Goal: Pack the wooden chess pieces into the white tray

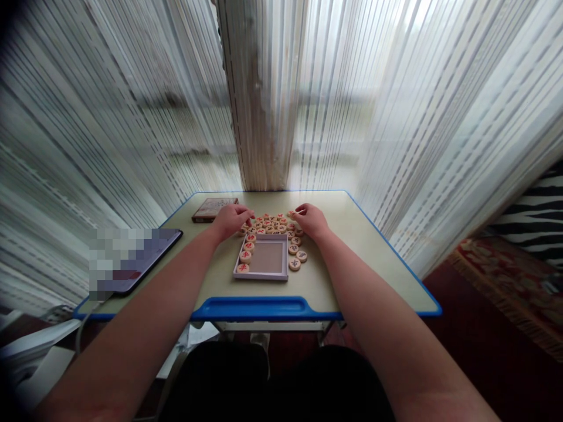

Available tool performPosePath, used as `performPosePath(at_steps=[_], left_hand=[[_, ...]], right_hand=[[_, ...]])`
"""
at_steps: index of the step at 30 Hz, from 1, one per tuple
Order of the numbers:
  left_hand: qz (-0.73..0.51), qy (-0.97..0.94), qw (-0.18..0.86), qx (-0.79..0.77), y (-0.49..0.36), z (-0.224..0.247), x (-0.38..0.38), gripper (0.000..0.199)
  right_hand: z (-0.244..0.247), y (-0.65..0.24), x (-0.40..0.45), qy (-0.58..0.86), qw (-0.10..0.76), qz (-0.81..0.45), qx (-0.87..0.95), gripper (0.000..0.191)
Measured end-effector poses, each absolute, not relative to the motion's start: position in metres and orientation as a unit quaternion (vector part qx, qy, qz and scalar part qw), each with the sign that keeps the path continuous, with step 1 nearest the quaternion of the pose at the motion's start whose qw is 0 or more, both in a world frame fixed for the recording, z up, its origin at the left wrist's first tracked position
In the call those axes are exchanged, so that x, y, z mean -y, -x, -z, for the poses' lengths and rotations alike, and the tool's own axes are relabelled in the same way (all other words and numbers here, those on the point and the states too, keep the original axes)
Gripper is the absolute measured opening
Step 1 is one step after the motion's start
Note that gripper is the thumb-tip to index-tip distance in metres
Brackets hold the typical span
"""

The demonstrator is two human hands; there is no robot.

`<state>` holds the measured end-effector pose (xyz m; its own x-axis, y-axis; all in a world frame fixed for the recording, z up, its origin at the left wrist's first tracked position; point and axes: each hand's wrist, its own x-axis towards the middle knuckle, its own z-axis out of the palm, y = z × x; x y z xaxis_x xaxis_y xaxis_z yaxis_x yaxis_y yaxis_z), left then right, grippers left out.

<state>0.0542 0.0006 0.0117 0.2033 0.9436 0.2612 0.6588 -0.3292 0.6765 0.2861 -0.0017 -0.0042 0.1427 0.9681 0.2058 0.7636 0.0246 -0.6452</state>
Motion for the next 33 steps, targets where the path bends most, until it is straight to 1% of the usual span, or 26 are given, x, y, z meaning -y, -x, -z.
performPosePath(at_steps=[3, 7, 9, 11, 15, 18, 20, 21, 23, 25, 27, 30, 33], left_hand=[[-0.323, -0.759, 0.187, -0.534, -0.053, -0.01, -0.002, 0.033], [-0.301, -0.782, 0.109, -0.534, -0.051, -0.009, -0.004, 0.032], [-0.283, -0.786, 0.087, -0.543, -0.05, -0.01, -0.005, 0.03], [-0.264, -0.786, 0.096, -0.551, -0.048, -0.013, -0.004, 0.029], [-0.242, -0.798, 0.152, -0.53, -0.046, -0.021, 0.002, 0.029], [-0.252, -0.805, 0.18, -0.505, -0.046, -0.026, 0.006, 0.029], [-0.248, -0.808, 0.208, -0.493, -0.046, -0.028, 0.008, 0.03], [-0.243, -0.809, 0.218, -0.488, -0.046, -0.028, 0.009, 0.031], [-0.238, -0.81, 0.224, -0.487, -0.047, -0.029, 0.01, 0.031], [-0.235, -0.808, 0.224, -0.492, -0.047, -0.029, 0.011, 0.031], [-0.226, -0.808, 0.234, -0.492, -0.048, -0.029, 0.011, 0.03], [-0.219, -0.804, 0.256, -0.489, -0.049, -0.029, 0.012, 0.029], [-0.219, -0.798, 0.271, -0.491, -0.05, -0.03, 0.014, 0.027]], right_hand=[[0.003, -0.282, 0.005, 0.654, 0.354, -0.14, 0.654, 0.029], [0.003, -0.277, 0.005, 0.611, 0.388, -0.124, 0.679, 0.026], [0.003, -0.275, 0.005, 0.598, 0.398, -0.126, 0.684, 0.026], [0.003, -0.275, 0.006, 0.595, 0.402, -0.133, 0.683, 0.026], [0.0, -0.271, 0.011, 0.59, 0.394, -0.149, 0.689, 0.024], [-0.008, -0.266, 0.02, 0.57, 0.366, -0.151, 0.72, 0.018], [-0.017, -0.262, 0.03, 0.555, 0.334, -0.193, 0.737, 0.014], [-0.021, -0.261, 0.035, 0.551, 0.316, -0.235, 0.736, 0.012], [-0.029, -0.258, 0.047, 0.529, 0.273, -0.357, 0.72, 0.009], [-0.035, -0.257, 0.057, 0.485, 0.235, -0.466, 0.702, 0.01], [-0.039, -0.256, 0.063, 0.445, 0.207, -0.52, 0.699, 0.017], [-0.041, -0.254, 0.068, 0.425, 0.17, -0.523, 0.719, 0.026], [-0.04, -0.249, 0.071, 0.429, 0.152, -0.467, 0.758, 0.025]])
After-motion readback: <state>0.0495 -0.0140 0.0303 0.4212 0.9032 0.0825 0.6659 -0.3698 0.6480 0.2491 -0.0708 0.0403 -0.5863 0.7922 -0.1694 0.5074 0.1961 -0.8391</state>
